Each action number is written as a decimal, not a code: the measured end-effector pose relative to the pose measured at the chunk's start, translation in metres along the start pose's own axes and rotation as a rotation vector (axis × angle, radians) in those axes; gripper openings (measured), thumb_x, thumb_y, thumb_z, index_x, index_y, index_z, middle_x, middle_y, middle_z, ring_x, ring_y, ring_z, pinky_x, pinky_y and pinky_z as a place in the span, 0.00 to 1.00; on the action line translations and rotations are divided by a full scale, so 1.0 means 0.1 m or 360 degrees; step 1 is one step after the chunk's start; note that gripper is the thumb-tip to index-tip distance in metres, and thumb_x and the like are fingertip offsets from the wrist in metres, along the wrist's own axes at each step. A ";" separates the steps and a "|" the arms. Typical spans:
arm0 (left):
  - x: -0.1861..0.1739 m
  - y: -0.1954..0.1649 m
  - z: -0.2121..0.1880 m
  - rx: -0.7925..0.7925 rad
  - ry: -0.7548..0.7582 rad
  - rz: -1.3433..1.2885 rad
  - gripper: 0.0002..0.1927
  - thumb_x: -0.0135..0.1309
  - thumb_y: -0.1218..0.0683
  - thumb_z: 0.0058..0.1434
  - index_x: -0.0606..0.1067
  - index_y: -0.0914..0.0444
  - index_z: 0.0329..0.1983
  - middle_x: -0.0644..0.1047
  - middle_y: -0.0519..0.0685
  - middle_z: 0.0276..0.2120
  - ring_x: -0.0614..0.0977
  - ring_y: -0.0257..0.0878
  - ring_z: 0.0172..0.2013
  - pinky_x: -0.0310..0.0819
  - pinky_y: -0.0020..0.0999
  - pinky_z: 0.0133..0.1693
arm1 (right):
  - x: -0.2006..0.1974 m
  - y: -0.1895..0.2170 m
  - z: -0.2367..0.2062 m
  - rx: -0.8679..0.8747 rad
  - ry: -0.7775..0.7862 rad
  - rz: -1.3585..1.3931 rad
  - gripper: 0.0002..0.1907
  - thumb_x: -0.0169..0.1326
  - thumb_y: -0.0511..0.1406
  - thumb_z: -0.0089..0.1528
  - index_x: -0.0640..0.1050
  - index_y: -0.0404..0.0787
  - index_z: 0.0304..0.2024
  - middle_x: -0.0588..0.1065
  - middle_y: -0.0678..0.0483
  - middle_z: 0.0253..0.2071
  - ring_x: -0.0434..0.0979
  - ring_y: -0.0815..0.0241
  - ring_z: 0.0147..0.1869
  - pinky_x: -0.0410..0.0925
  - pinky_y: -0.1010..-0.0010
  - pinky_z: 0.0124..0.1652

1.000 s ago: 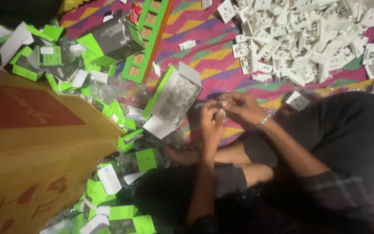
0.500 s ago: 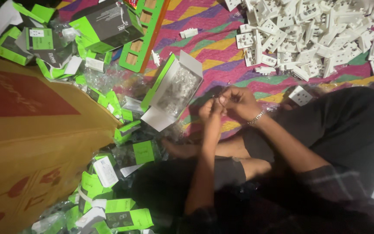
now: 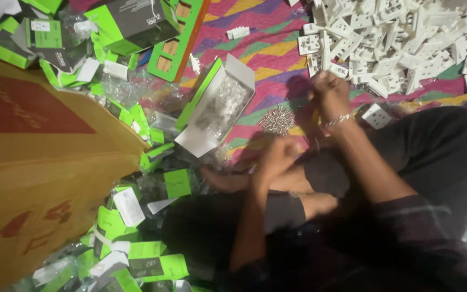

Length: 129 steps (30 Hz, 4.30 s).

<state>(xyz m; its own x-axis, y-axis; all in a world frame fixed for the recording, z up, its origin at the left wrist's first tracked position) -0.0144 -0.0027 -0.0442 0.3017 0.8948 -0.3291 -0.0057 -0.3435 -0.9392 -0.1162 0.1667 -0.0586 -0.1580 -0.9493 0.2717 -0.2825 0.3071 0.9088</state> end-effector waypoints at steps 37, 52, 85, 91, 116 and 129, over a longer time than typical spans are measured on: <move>-0.27 0.37 0.17 -0.0333 -0.0846 0.0089 0.06 0.50 0.61 0.65 0.77 0.69 0.38 0.80 0.57 0.27 0.81 0.44 0.29 0.74 0.39 0.36 | 0.18 -0.25 -0.19 0.0222 0.0026 0.0023 0.13 0.56 0.38 0.70 0.75 0.43 0.30 0.71 0.61 0.23 0.65 0.72 0.24 0.57 0.78 0.25; -1.36 -0.45 -0.38 -0.0796 -0.0673 0.1337 0.18 0.58 0.43 0.57 0.80 0.62 0.35 0.81 0.58 0.33 0.81 0.57 0.37 0.72 0.53 0.40 | 0.71 -0.20 -0.80 0.0029 0.1547 -0.0930 0.14 0.59 0.39 0.61 0.79 0.41 0.48 0.79 0.53 0.41 0.80 0.57 0.43 0.71 0.68 0.44; -1.45 0.31 0.03 -0.0302 -0.1134 0.0545 0.05 0.58 0.60 0.59 0.79 0.66 0.38 0.82 0.56 0.32 0.85 0.49 0.34 0.77 0.41 0.40 | 0.63 -0.19 -0.67 0.0220 0.0593 -0.0779 0.15 0.57 0.42 0.66 0.81 0.34 0.38 0.74 0.58 0.27 0.68 0.68 0.31 0.64 0.70 0.30; -1.45 0.63 0.03 -0.0496 -0.1150 0.0675 0.16 0.60 0.58 0.56 0.81 0.64 0.49 0.82 0.58 0.32 0.85 0.51 0.32 0.77 0.43 0.39 | 0.68 -0.14 -0.67 -0.0024 0.0654 -0.0708 0.13 0.57 0.41 0.65 0.80 0.36 0.39 0.76 0.63 0.29 0.71 0.75 0.33 0.67 0.78 0.33; -0.61 0.15 0.02 -0.0133 -0.0491 -0.0446 0.19 0.59 0.60 0.64 0.71 0.68 0.57 0.80 0.51 0.37 0.83 0.35 0.37 0.78 0.29 0.40 | 0.55 -0.32 -0.55 0.0279 0.0755 0.0402 0.05 0.58 0.30 0.68 0.77 0.35 0.37 0.73 0.57 0.29 0.68 0.67 0.31 0.63 0.74 0.32; -0.60 0.49 0.14 -0.0549 -0.0671 -0.0910 0.08 0.51 0.56 0.66 0.73 0.64 0.44 0.82 0.45 0.35 0.82 0.30 0.33 0.77 0.24 0.35 | 0.57 -0.11 -0.57 -0.0011 0.0537 -0.0592 0.12 0.47 0.36 0.73 0.79 0.34 0.46 0.77 0.58 0.33 0.73 0.68 0.37 0.69 0.76 0.40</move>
<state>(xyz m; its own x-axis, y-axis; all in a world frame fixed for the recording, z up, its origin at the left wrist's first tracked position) -0.0464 -0.0687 -0.0721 -0.2183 0.9683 0.1212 0.3581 0.1950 -0.9131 -0.0684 0.1050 -0.0350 0.2673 -0.9635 0.0149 -0.2550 -0.0558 0.9653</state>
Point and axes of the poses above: each hand's wrist, its own z-axis towards the middle knuckle, its own x-axis out of the palm, y = z × x, the point moved 3 cm from there along z, towards the middle knuckle
